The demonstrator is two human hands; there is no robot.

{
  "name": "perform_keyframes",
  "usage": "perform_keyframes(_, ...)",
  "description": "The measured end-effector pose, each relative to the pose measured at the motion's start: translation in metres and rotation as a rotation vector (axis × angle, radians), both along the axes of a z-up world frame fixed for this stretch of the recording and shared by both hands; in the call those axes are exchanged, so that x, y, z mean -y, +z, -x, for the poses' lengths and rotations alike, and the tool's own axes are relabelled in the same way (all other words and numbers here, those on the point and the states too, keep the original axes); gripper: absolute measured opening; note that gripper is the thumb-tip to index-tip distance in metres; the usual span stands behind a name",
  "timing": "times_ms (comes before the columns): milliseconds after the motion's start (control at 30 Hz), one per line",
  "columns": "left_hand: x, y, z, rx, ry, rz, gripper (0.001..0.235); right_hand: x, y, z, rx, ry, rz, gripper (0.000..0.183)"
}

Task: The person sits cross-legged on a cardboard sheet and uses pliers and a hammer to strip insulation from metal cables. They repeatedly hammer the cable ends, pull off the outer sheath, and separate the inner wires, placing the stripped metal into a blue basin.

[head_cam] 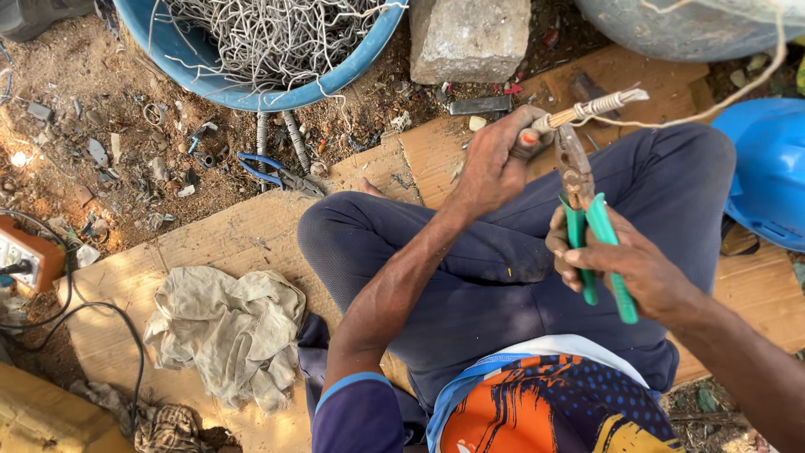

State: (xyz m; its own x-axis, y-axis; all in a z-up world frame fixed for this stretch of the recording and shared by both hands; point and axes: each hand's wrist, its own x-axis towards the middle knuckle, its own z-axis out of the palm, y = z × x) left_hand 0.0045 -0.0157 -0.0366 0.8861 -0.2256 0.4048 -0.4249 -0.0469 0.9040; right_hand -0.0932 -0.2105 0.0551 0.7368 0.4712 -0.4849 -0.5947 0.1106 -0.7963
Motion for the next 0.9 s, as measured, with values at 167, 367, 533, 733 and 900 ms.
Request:
perform_keyframes(167, -0.004, 0.010, 0.005, -0.144, -0.163, 0.221, 0.036, 0.022, -0.002, -0.003, 0.205, 0.184, 0.106, 0.058)
perform_keyframes(367, -0.006, 0.024, 0.008, -0.381, -0.314, 0.476, 0.057, 0.024, -0.002, -0.004, 0.063, 0.185, 0.209, 0.060)
perform_keyframes(533, -0.014, 0.034, 0.006, -0.509, -0.436, 0.699, 0.051, 0.021, 0.007, -0.007, 0.167, 0.213, 0.280, 0.060)
perform_keyframes(733, -0.020, 0.041, 0.006, -0.738, -0.512, 0.929, 0.043, 0.021, 0.015, -0.013, 0.224, 0.228, 0.281, 0.059)
perform_keyframes(900, -0.027, 0.045, 0.005, -0.751, -0.557, 1.016, 0.035, 0.019, 0.017, 0.004, 0.408, 0.140, -0.096, 0.045)
